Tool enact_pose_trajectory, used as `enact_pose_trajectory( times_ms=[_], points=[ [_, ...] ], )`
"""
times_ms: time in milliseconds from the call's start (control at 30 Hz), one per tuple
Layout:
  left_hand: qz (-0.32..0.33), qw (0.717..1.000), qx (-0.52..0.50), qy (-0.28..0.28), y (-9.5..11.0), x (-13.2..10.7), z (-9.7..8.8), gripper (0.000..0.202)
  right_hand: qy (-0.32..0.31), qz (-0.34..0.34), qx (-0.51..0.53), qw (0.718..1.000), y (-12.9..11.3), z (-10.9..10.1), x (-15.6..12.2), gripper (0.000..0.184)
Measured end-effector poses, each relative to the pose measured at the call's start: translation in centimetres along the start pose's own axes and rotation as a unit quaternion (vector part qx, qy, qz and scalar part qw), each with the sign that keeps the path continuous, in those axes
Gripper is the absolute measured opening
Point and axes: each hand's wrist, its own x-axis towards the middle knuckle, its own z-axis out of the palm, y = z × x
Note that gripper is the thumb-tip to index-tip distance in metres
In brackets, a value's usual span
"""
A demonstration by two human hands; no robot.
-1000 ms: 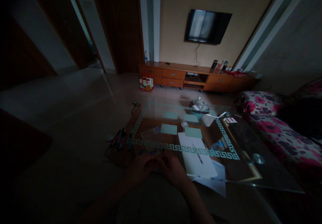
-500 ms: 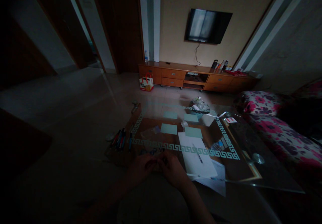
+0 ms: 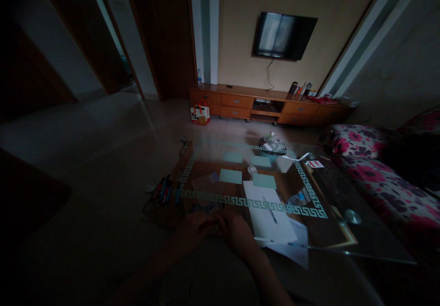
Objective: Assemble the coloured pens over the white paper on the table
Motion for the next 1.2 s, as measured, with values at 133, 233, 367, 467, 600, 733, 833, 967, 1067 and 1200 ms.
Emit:
enact_pose_trajectory(
  times_ms=[133,233,367,467,600,733,833,967,1067,1200],
  points=[
    [-0.007,1.000,-0.015,0.009,-0.2,0.1,0.0,0.022,0.023,0.030,-0.003,0.999,-0.2,-0.3,0.0,0.032],
    [-0.009,1.000,0.002,0.019,-0.4,0.1,0.1,0.025,0.064,0.052,-0.001,0.997,-0.3,-0.6,0.0,0.035],
    [-0.019,0.999,0.027,0.019,-0.7,0.1,0.0,0.025,0.099,0.060,0.033,0.993,-0.5,-0.9,0.0,0.034],
    [-0.067,0.997,0.034,0.035,-0.8,0.0,-0.1,0.025,0.123,0.062,0.060,0.989,-0.2,-0.8,0.0,0.029],
    [-0.104,0.991,0.055,0.058,-0.8,0.1,-0.2,0.025,0.132,0.051,0.004,0.990,1.0,-0.3,0.0,0.031],
    [-0.126,0.986,0.091,0.060,-0.8,0.2,-0.2,0.026,0.068,0.006,-0.091,0.994,1.9,0.6,-0.4,0.049],
    [-0.134,0.984,0.102,0.052,-0.9,0.2,-0.2,0.025,0.006,0.002,-0.156,0.988,2.3,1.4,-0.7,0.061],
    [-0.111,0.988,0.090,0.055,-1.0,0.1,-0.1,0.023,-0.019,0.027,-0.197,0.980,2.8,2.1,-0.9,0.067],
    [-0.105,0.989,0.084,0.058,-0.9,0.1,-0.1,0.023,-0.032,0.040,-0.204,0.978,3.0,2.1,-0.8,0.069],
    [-0.107,0.989,0.085,0.056,-0.5,0.1,-0.4,0.024,-0.047,0.046,-0.201,0.977,3.1,2.0,-0.7,0.068]
  ],
)
